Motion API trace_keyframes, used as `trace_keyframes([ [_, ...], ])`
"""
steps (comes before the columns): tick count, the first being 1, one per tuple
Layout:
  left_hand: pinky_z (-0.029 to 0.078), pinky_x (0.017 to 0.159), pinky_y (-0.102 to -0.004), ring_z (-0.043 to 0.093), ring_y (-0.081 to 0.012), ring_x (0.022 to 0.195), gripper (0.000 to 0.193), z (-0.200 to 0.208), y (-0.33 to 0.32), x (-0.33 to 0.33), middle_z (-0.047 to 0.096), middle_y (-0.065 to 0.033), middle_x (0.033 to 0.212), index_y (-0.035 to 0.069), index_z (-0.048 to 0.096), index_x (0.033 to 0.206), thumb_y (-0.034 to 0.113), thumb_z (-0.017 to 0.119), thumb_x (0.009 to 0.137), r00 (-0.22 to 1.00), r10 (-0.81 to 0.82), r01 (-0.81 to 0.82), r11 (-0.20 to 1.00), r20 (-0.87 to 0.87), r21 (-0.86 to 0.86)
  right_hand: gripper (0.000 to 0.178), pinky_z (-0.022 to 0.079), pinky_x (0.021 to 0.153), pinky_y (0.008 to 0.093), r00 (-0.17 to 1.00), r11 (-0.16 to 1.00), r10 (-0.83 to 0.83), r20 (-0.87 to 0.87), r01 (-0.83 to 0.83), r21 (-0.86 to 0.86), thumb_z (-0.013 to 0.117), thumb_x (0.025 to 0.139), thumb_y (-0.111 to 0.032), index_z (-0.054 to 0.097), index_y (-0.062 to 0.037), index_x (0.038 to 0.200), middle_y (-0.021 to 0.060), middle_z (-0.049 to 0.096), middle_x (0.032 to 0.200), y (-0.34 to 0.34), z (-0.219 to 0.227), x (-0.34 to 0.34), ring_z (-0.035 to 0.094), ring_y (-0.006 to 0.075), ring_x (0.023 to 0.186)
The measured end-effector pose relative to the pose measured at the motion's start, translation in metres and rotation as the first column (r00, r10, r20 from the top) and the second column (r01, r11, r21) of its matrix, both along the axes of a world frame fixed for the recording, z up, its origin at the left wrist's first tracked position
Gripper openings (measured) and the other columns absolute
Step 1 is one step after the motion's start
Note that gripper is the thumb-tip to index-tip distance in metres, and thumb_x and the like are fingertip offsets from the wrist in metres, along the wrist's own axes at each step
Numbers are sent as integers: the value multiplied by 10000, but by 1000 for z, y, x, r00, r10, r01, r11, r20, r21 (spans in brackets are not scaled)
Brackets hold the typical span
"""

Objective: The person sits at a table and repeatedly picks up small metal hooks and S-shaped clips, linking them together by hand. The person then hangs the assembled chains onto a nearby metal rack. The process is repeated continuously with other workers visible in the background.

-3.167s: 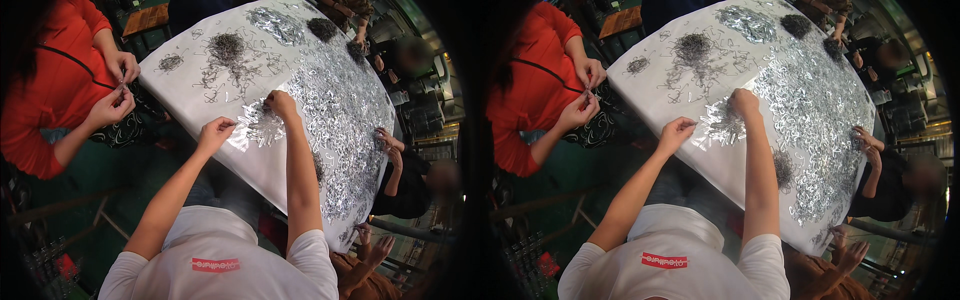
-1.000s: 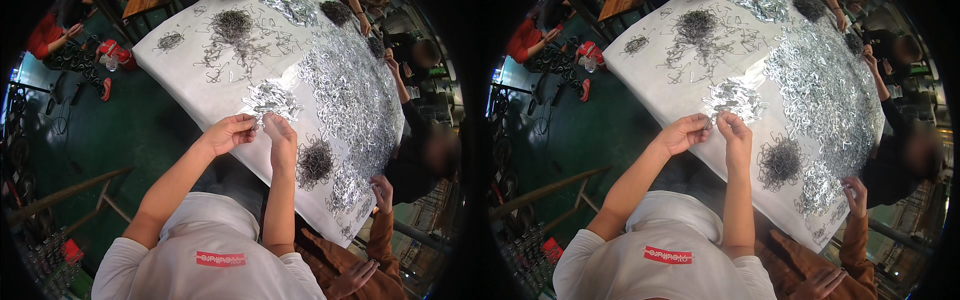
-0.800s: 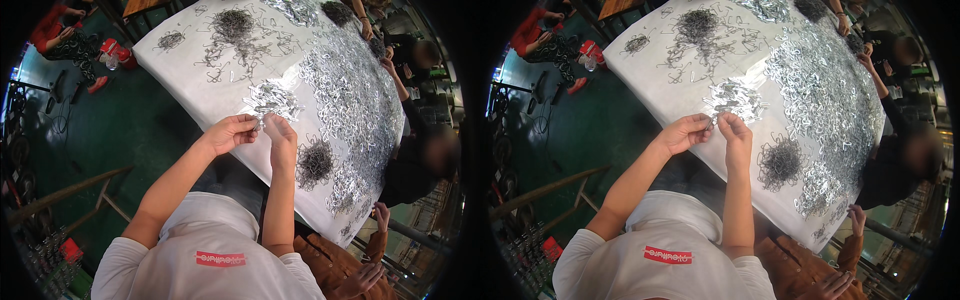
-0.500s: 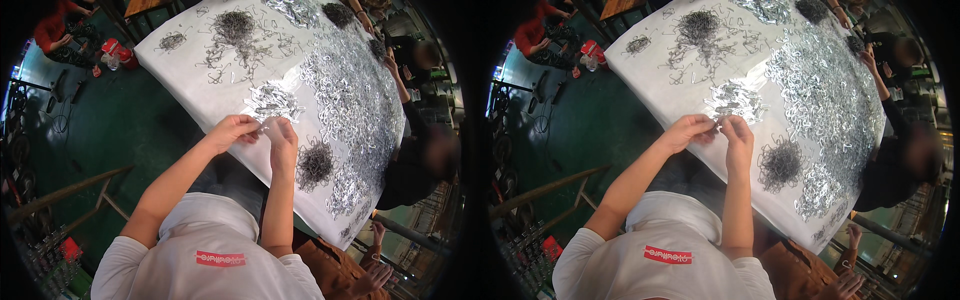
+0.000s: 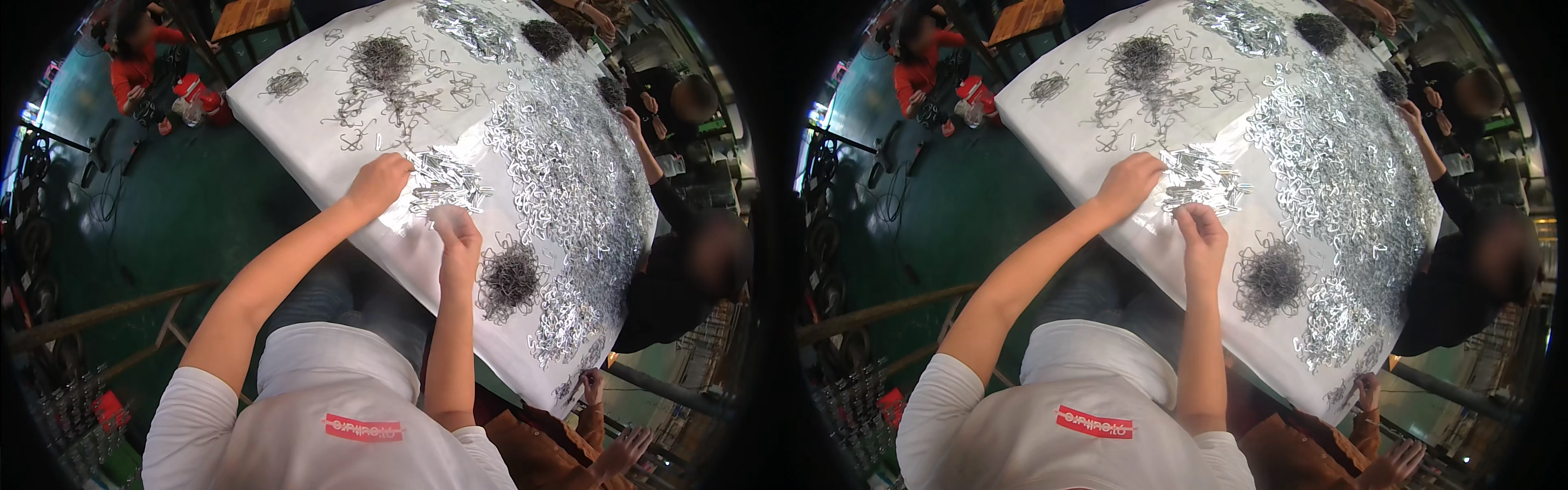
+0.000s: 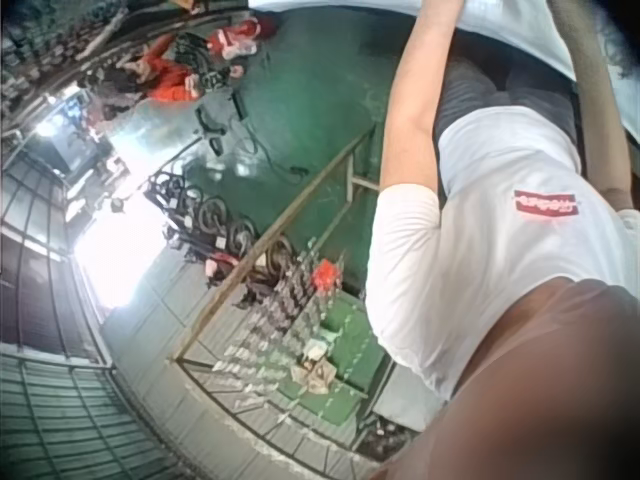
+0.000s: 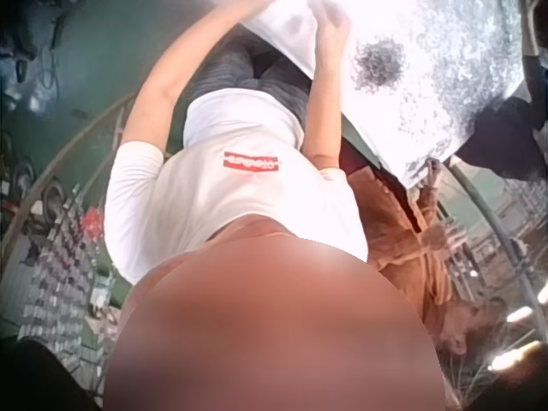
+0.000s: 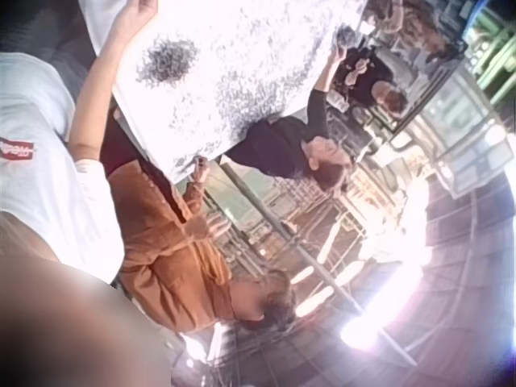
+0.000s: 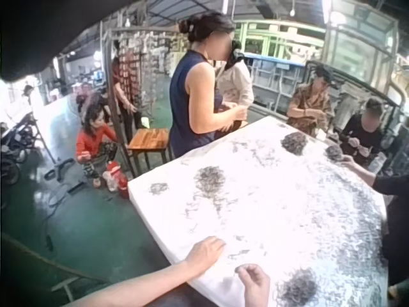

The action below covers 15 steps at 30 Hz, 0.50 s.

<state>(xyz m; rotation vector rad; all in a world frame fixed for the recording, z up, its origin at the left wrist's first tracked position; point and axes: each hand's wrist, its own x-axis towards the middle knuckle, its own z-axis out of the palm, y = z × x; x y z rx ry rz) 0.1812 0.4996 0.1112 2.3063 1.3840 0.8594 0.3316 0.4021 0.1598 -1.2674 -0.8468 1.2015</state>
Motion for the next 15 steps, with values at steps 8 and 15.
trace_keyframes([
  [8, 479, 768, -257, 624, -104, 844, 208, 61, -26, -9, 697, -43, 899, -1, 685, 995, 160, 684, 863, 640, 357, 229, 757, 681, -612, 163, 451, 759, 268, 897, 992, -7, 442, -51, 119, 632, 892, -139, 631, 19, 930, 52, 646, 832, 24, 6, -26, 580, 126, 814],
  [15, 515, 737, -247, 659, -116, 827, 178, 63, -30, -24, 706, -75, 866, -21, 689, 970, 116, 678, 858, 601, 356, 130, 839, 715, -528, 182, 469, 744, 300, 778, 971, -68, 624, -91, 220, 651, 890, -161, 637, 16, 931, 103, 663, 843, 35, 0, -44, 606, 175, 787],
])
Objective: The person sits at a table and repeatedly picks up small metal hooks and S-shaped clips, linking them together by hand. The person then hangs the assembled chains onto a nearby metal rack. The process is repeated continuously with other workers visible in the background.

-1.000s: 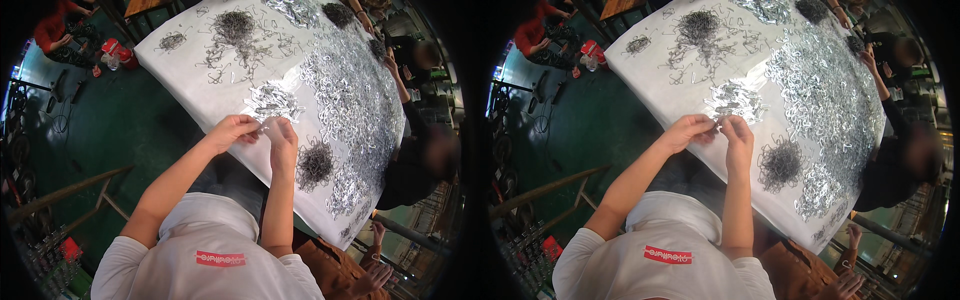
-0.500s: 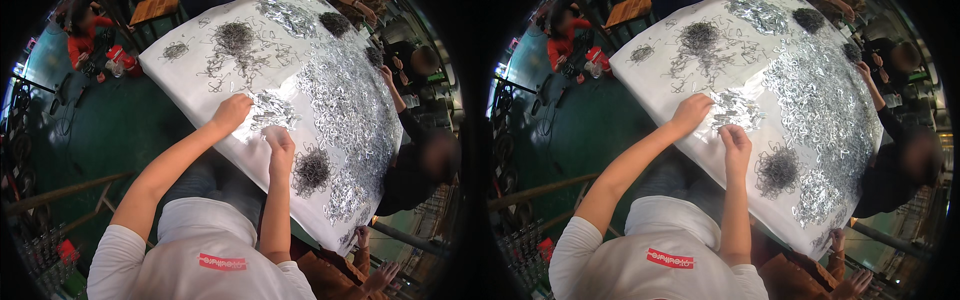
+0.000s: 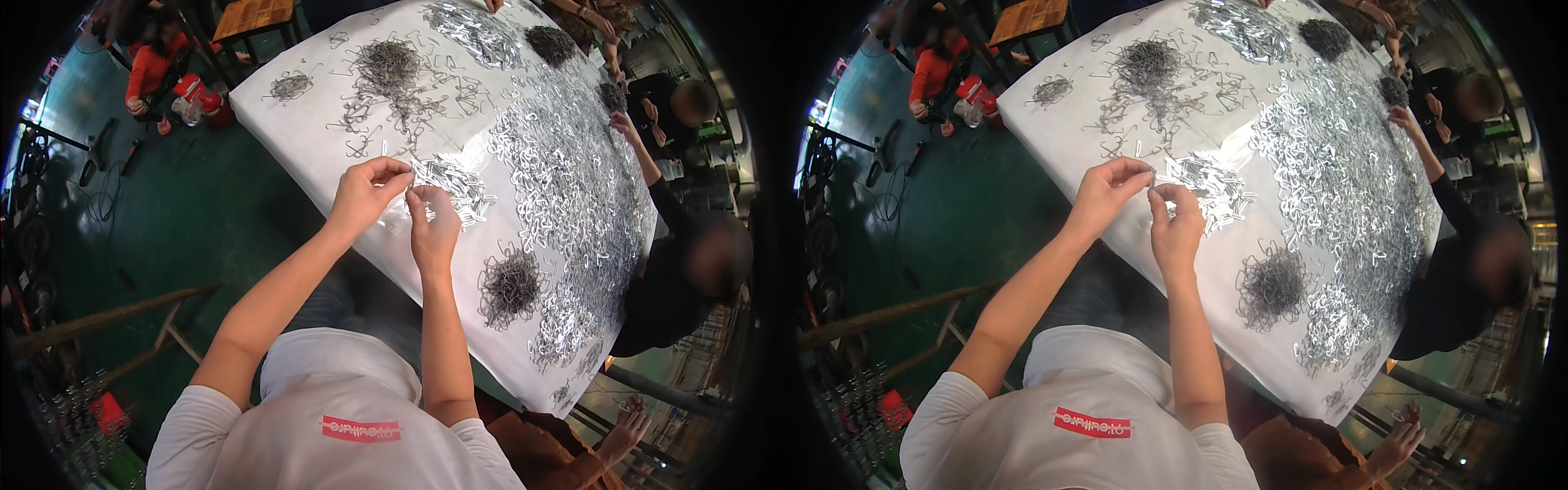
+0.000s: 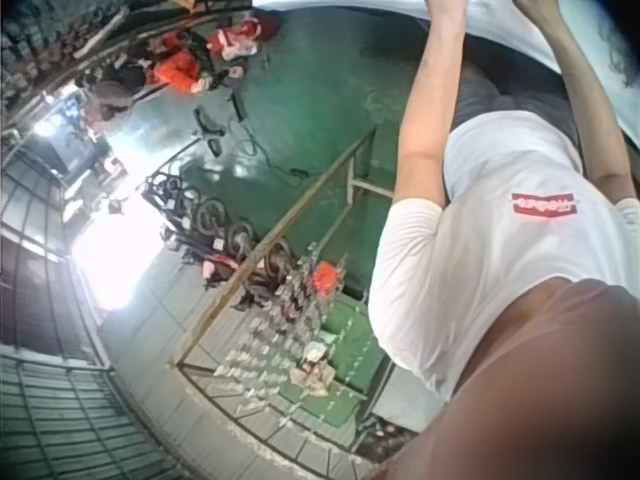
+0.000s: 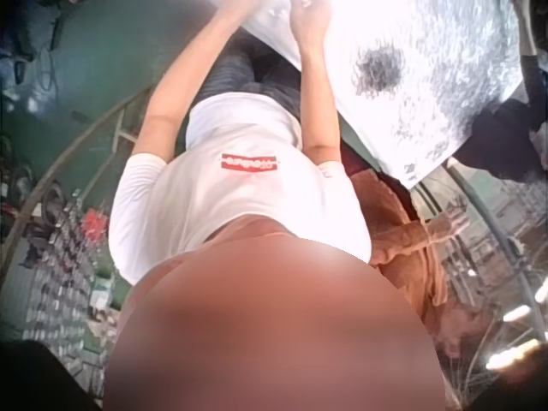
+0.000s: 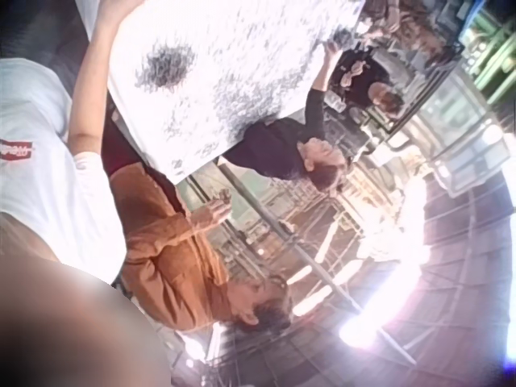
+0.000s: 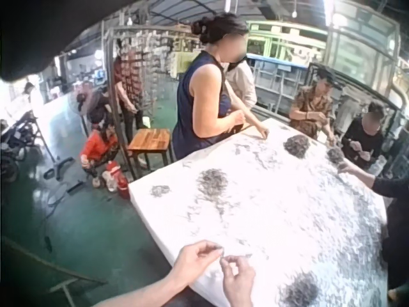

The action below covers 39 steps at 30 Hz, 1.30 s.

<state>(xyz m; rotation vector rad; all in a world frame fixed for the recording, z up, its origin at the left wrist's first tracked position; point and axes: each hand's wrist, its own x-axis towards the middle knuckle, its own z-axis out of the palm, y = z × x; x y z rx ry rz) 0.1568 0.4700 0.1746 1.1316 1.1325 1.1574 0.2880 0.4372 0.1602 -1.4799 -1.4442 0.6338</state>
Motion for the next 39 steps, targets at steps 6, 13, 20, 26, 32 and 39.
trace_keyframes([
  [6, 515, 722, -240, 650, -107, 821, 171, -8, 0, -19, 704, -73, 857, -10, 687, 962, 129, 678, 862, 987, 154, -153, 988, -52, 30, 158, 471, 752, 321, 996, 998, 53, 67, -54, 15, 666, 880, -138, 641, 14, 912, 119, 662, 843, 10, -7, -21, 618, 224, 794],
  [13, 497, 720, -276, 645, -132, 834, 159, -12, 5, -35, 694, -67, 908, 14, 676, 958, 134, 682, 854, 982, 185, -185, 983, -35, 7, 101, 462, 735, 353, 992, 995, 62, 106, -70, 72, 676, 844, -81, 631, -1, 886, 115, 647, 836, 24, -10, -40, 609, 272, 789],
  [20, 477, 774, -319, 636, -205, 920, 114, -13, 13, -49, 673, -76, 967, 48, 674, 933, 94, 688, 830, 933, 315, -249, 915, -174, 318, 118, 473, 713, 354, 948, 954, 299, 111, -298, -24, 687, 817, -64, 643, -32, 922, 103, 642, 873, 55, -9, -33, 610, 266, 781],
  [26, 479, 839, -298, 644, -153, 874, 116, -12, 16, -73, 691, -47, 942, 38, 679, 955, 71, 679, 844, 909, 353, -291, 918, -223, 270, 123, 498, 704, 373, 755, 899, 436, 490, -395, -190, 666, 838, -134, 669, -88, 952, 69, 633, 891, 159, -16, -16, 632, 267, 793],
  [32, 491, 856, -291, 641, -118, 863, 133, -10, 8, -82, 705, -44, 911, 18, 679, 971, 81, 680, 854, 902, 347, -293, 929, -256, 226, 94, 512, 777, 414, 258, 746, 597, 760, -529, -406, 595, 863, -137, 651, -111, 935, 66, 599, 952, 203, -22, -24, 635, 277, 900],
  [39, 490, 799, -266, 626, -118, 847, 144, -7, -6, -67, 705, -38, 912, 19, 682, 969, 97, 694, 849, 933, 295, -258, 948, -205, 189, 134, 477, 729, 312, 830, 833, 503, 243, -390, -393, 598, 876, -113, 615, -9, 958, 85, 658, 914, 146, -14, 1, 614, 196, 805],
])
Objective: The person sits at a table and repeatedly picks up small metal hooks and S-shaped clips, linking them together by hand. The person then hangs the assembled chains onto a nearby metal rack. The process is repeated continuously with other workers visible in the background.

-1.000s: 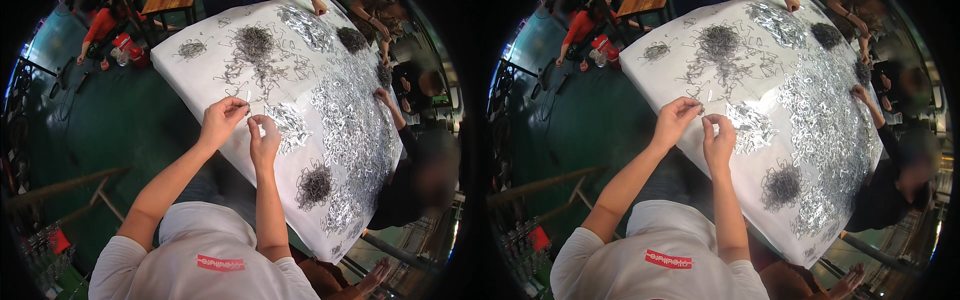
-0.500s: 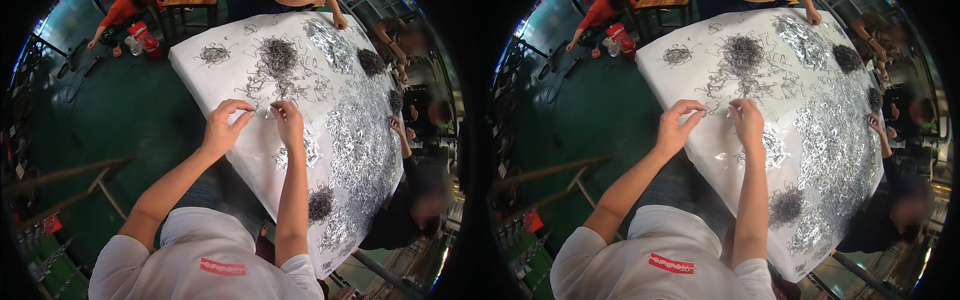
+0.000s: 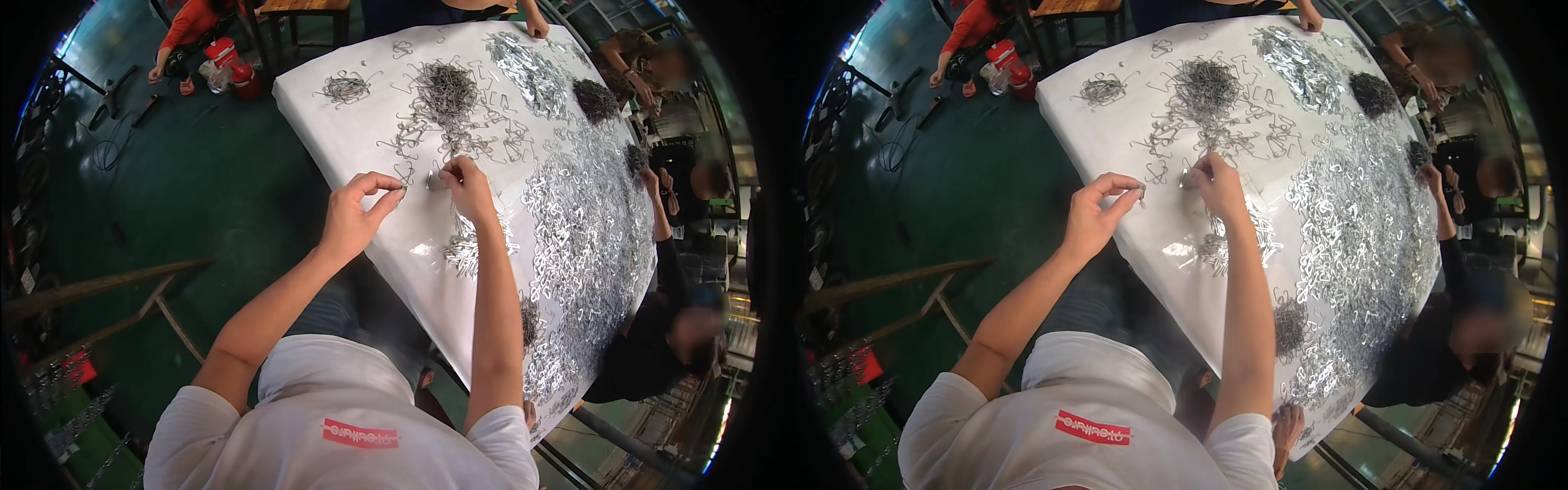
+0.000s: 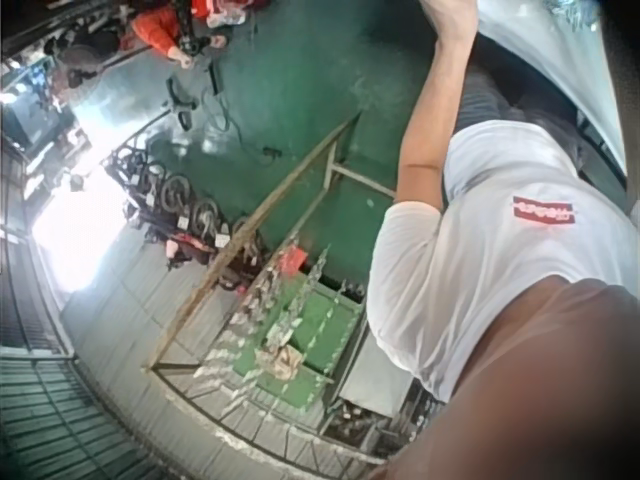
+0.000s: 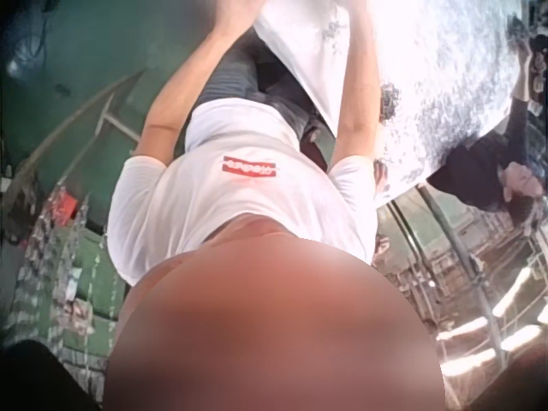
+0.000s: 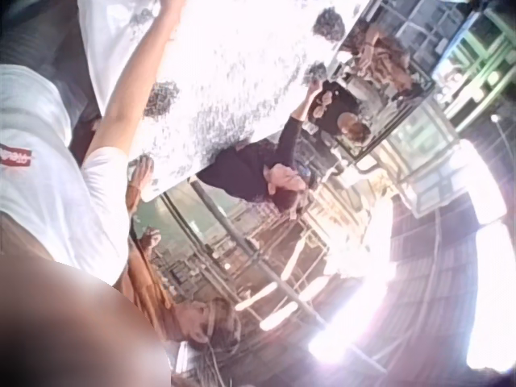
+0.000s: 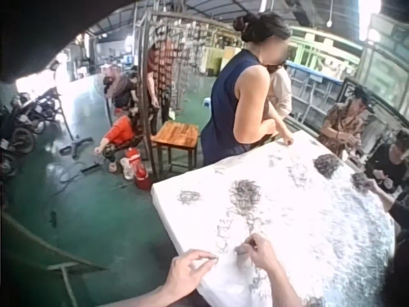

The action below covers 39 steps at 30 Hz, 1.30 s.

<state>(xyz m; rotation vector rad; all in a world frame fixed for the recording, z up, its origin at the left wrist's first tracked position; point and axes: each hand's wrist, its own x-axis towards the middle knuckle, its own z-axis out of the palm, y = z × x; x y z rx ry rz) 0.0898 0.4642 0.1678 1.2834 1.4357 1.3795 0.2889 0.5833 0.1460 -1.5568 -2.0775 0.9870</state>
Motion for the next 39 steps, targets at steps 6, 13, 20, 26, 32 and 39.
trace_keyframes([
  [6, 477, 788, -281, 638, -142, 838, 135, 8, -11, 21, 709, -43, 902, 37, 689, 955, 92, 699, 832, 998, -59, 58, 998, 13, 37, 167, 429, 722, 213, 687, 918, -383, -618, 208, -337, 632, 897, -108, 620, -5, 1027, 18, 632, 914, -89, 31, -2, 551, 81, 792],
  [13, 488, 831, -283, 630, -122, 864, 154, 18, -27, 44, 711, -27, 933, 45, 682, 983, 64, 701, 831, 993, -116, 115, 991, 13, 68, 158, 396, 673, 225, 495, 899, -438, -750, 247, -362, 666, 877, -138, 646, -1, 953, 32, 637, 879, -141, 58, -6, 526, 84, 772],
  [20, 514, 752, -297, 661, -183, 852, 188, 27, -33, 63, 684, -70, 899, 34, 666, 978, -5, 699, 797, 991, -113, 125, 973, -70, 192, 125, 412, 753, 238, 453, 886, -429, -781, 378, -268, 652, 908, -122, 650, -10, 963, 19, 632, 941, -153, 59, -6, 515, 75, 842],
  [26, 500, 784, -327, 635, -229, 885, 172, 10, -26, 73, 663, -74, 930, 51, 670, 967, 14, 697, 802, 983, -61, 108, 954, -171, 280, 103, 431, 797, 234, 421, 872, -387, -820, 457, -177, 642, 921, -133, 619, -38, 954, 19, 628, 942, -153, 54, -5, 539, 82, 875],
  [32, 391, 866, -410, 464, -244, 1083, 185, -42, 45, 57, 582, -34, 1067, 75, 697, 910, 214, 728, 792, 758, 107, -72, 994, -644, 81, 72, 430, 784, 217, 372, 851, -376, -848, 501, -157, 626, 930, -107, 599, -46, 957, 8, 618, 940, -154, 56, 6, 540, 74, 875],
  [39, 373, 877, -412, 494, -233, 1057, 156, -67, 87, 77, 593, -26, 997, 95, 670, 891, 187, 726, 778, 508, 7, 50, 998, -861, 37, 78, 434, 786, 229, 417, 852, -380, -826, 506, -136, 626, 928, -109, 603, -39, 952, 10, 615, 919, -154, 56, 13, 544, 83, 860],
])
